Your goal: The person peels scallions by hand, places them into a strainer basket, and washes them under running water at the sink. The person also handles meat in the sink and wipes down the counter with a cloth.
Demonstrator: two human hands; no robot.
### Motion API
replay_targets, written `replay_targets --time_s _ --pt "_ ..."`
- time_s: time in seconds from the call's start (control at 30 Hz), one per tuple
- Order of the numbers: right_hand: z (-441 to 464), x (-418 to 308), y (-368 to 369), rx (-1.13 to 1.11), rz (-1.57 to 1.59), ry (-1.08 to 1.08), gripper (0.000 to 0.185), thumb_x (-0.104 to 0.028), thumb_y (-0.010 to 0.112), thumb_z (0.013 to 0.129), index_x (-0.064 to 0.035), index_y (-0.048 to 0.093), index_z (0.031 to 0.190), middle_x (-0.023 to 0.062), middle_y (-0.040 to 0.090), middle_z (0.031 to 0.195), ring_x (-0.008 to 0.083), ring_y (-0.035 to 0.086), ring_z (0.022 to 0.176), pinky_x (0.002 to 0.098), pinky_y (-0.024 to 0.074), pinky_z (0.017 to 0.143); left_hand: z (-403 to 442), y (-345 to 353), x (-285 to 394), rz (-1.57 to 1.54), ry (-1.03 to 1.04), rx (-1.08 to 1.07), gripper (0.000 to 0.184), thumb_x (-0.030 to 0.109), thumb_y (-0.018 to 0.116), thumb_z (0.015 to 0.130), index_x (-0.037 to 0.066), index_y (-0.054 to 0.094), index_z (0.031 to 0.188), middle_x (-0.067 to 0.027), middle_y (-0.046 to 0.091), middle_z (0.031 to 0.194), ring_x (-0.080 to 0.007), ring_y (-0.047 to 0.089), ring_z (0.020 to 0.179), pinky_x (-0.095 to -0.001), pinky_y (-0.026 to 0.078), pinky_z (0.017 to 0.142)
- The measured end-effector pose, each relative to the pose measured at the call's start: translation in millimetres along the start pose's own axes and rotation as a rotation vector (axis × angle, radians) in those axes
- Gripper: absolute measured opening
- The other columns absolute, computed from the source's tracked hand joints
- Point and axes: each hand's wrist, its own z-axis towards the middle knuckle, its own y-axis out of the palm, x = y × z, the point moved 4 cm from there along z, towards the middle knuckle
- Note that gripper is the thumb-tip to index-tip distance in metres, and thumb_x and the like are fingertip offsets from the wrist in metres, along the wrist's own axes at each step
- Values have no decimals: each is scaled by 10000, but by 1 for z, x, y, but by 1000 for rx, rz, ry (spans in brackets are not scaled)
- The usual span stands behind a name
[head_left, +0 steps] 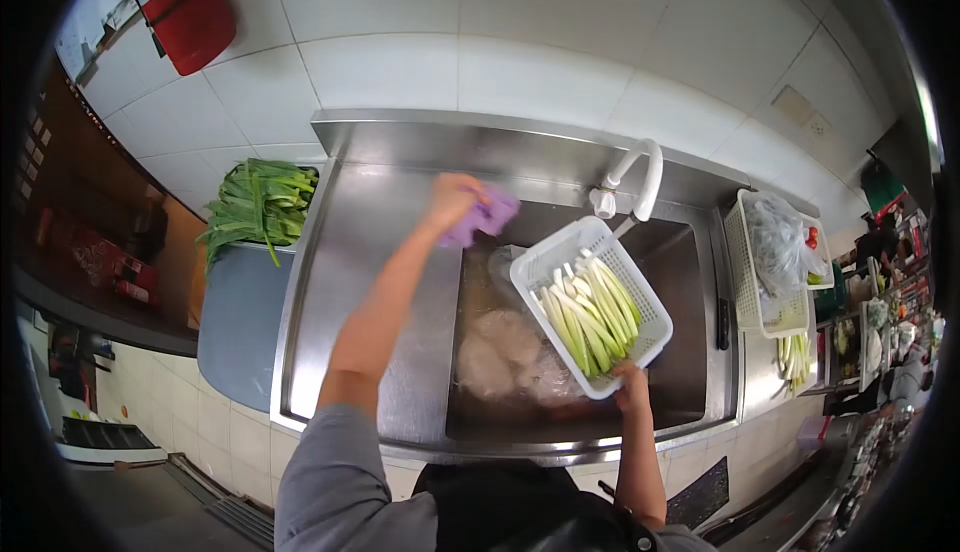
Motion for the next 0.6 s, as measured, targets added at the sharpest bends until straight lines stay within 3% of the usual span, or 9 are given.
replay_targets --time_s 0.17,0.23,0.3,0.37,0.4,0.47,0.5,0.57,0.6 --pt "18 -2 21 -105 47 78 510 14 502 648 2 482 1158 100 556 1040 263 561 946 368 481 832 -45 -73 -12 234 83 128 237 66 599 718 57 706 929 -133 628 1118 -254 585 1047 -321 451 887" --pt "23 -5 26 -158 64 103 497 13 501 651 5 487 1148 101 561 1027 264 564 941 368 487 825 -89 -50 8 1098 20 258 371 128 639 719 106 664 1089 -173 471 1325 -334 439 1235 -353 372 1016" --pt "23 -14 33 -142 2 105 474 16 497 648 16 497 1123 106 567 1003 263 567 924 356 491 810 -100 -9 -10 916 252 17 535 222 680 740 118 558 1250 -207 345 1412 -382 305 1324 -386 300 1082" --pt "44 -12 25 -162 5 104 483 24 494 634 24 497 1117 113 562 990 268 559 918 361 492 805 -117 34 -10 402 70 -16 604 297 692 777 48 497 1292 -208 379 1393 -361 351 1304 -375 324 1064" --pt "56 -14 19 -153 -36 88 440 23 499 627 30 518 1067 112 559 958 263 556 881 361 490 789 -117 47 -16 403 71 -17 604 297 692 777 48 497 1292 -208 379 1393 -361 351 1304 -375 324 1064" --pt "65 -30 19 -155 -116 70 386 17 509 619 45 549 1002 109 556 889 259 550 806 359 496 749 -119 75 -63 -27 -414 -137 647 325 684 809 -19 448 1305 -168 461 1341 -298 453 1234 -361 364 1030" --pt "62 -48 25 -155 -113 68 386 17 509 619 45 549 1002 109 556 889 259 550 806 359 496 749 -120 83 -70 -26 -411 -139 647 325 684 809 -19 448 1305 -168 461 1341 -298 453 1234 -361 364 1030" --pt "54 -83 41 -143 -243 57 372 25 511 625 60 564 992 126 582 900 276 578 810 366 504 728 -133 111 -77 -654 -599 -471 601 287 662 835 -76 468 1272 -151 559 1231 -240 530 1157 -366 406 990" --pt "68 -90 39 -141 -239 56 372 25 511 625 60 564 992 126 582 900 276 578 810 366 504 728 -141 117 -69 -664 -658 -431 548 230 619 830 -44 478 1283 -140 601 1159 -241 583 1065 -349 434 952"
